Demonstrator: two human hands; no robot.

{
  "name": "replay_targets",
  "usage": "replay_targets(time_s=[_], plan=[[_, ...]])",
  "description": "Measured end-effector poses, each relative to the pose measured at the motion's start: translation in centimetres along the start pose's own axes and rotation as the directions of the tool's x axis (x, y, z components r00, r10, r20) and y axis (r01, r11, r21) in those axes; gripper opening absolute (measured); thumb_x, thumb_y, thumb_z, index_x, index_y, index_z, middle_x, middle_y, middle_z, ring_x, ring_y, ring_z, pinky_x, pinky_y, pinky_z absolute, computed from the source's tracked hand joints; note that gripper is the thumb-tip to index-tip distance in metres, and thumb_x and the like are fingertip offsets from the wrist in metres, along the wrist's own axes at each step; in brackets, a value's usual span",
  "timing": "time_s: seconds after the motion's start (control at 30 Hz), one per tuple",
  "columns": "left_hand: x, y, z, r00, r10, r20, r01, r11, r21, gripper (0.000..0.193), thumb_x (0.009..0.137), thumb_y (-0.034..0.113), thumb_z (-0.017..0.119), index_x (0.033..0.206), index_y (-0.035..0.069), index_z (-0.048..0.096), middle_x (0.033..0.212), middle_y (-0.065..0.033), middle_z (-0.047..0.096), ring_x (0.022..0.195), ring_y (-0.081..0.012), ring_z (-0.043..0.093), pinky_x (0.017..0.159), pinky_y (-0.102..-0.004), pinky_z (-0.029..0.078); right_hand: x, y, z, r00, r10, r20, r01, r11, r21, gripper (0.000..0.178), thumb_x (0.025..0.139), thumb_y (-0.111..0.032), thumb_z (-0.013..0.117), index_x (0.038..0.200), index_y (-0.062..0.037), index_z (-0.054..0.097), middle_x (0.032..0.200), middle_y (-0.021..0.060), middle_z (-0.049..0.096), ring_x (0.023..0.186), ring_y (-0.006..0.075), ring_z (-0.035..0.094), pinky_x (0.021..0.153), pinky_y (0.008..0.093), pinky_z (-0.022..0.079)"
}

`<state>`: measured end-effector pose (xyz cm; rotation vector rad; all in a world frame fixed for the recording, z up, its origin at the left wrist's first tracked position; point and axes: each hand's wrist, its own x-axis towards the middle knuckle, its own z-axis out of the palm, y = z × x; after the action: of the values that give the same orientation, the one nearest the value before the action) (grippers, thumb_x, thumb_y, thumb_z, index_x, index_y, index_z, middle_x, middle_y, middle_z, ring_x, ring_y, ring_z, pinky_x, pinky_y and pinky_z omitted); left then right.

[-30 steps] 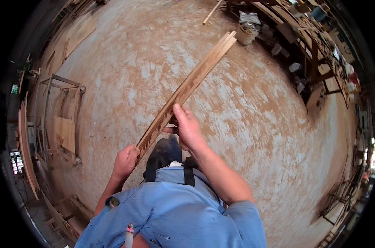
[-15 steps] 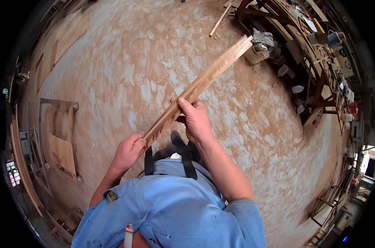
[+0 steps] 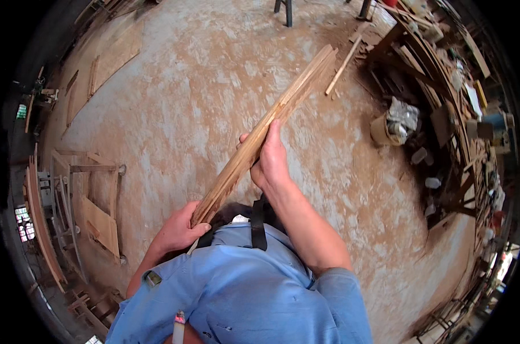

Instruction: The person breaks a wooden plank with a hammer, saws a piece off, applies glue to the edges, and runs the glued plank through a planer. The finished piece is placed on a stack of similar planks.

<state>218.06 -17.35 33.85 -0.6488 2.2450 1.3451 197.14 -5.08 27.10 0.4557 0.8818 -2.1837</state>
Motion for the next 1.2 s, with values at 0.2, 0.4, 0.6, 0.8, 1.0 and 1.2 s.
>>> replay_targets(time_s=[0.2, 0.4, 0.6, 0.8, 1.0, 1.2], plan=[[7.1, 1.9, -7.0, 0.984, 0.037, -0.173, -0.013, 0.990, 0.139, 0.053, 0.077, 0.020, 0.064, 0.124, 0.002, 0.047, 0.106, -0.0233, 0.059, 0.098, -0.0413, 0.057, 0.082, -0.0459, 0.046, 11.7, -4.1, 8.0, 0.997, 0.070, 0.014, -0.071, 0.988, 0.140, 0.070, 0.083, -0.079, 0.024, 0.089, -0.0125, 0.044, 0.060, 0.0057, 0.046, 0.055, 0.0215, 0.046, 0.054, 0.0359, 0.042], [15.8, 0.9, -17.0, 0.924, 0.182, -0.336, -0.092, 0.960, 0.266, 0.051, 0.076, 0.020, 0.068, 0.121, 0.004, 0.050, 0.106, -0.0208, 0.058, 0.096, -0.0398, 0.058, 0.078, -0.0467, 0.048, 22.3, -6.9, 16.9, 0.998, -0.033, 0.052, 0.025, 0.989, 0.142, 0.065, 0.086, -0.075, 0.022, 0.088, -0.0144, 0.044, 0.061, 0.0041, 0.045, 0.054, 0.0211, 0.045, 0.052, 0.0358, 0.040], [22.6, -1.7, -27.6, 0.859, 0.293, -0.420, -0.166, 0.935, 0.312, 0.041, 0.077, 0.022, 0.069, 0.111, 0.003, 0.055, 0.098, -0.0185, 0.059, 0.089, -0.0389, 0.058, 0.071, -0.0455, 0.047, 29.6, -7.4, 24.2, 0.974, -0.225, -0.028, 0.227, 0.957, 0.180, 0.059, 0.093, -0.066, 0.021, 0.089, -0.0116, 0.045, 0.069, 0.0070, 0.049, 0.059, 0.0230, 0.048, 0.057, 0.0378, 0.044], [27.8, -2.2, -34.7, 0.898, 0.179, -0.403, -0.110, 0.976, 0.188, 0.032, 0.080, 0.025, 0.066, 0.101, 0.003, 0.059, 0.087, -0.0190, 0.061, 0.082, -0.0383, 0.059, 0.067, -0.0451, 0.046, 35.6, -6.5, 28.0, 0.963, -0.263, 0.057, 0.253, 0.958, 0.136, 0.050, 0.098, -0.051, 0.032, 0.097, -0.0042, 0.050, 0.085, 0.0119, 0.059, 0.075, 0.0261, 0.058, 0.070, 0.0413, 0.050], [33.9, -1.8, -39.4, 0.875, 0.170, -0.454, -0.090, 0.977, 0.192, 0.030, 0.081, 0.026, 0.065, 0.100, 0.004, 0.060, 0.084, -0.0181, 0.061, 0.079, -0.0389, 0.059, 0.066, -0.0449, 0.046, 43.5, -7.5, 31.2, 0.968, -0.200, 0.154, 0.167, 0.965, 0.204, 0.044, 0.098, -0.047, 0.039, 0.098, -0.0046, 0.050, 0.089, 0.0113, 0.061, 0.078, 0.0252, 0.060, 0.072, 0.0406, 0.051], [41.8, 0.4, -44.3, 0.840, 0.153, -0.520, -0.061, 0.980, 0.190, 0.026, 0.082, 0.024, 0.063, 0.096, 0.003, 0.060, 0.080, -0.0182, 0.061, 0.074, -0.0378, 0.060, 0.063, -0.0426, 0.047, 51.8, -11.1, 36.0, 0.971, -0.173, 0.165, 0.146, 0.976, 0.164, 0.043, 0.097, -0.047, 0.043, 0.099, -0.0054, 0.052, 0.087, 0.0098, 0.062, 0.077, 0.0225, 0.061, 0.072, 0.0374, 0.051]])
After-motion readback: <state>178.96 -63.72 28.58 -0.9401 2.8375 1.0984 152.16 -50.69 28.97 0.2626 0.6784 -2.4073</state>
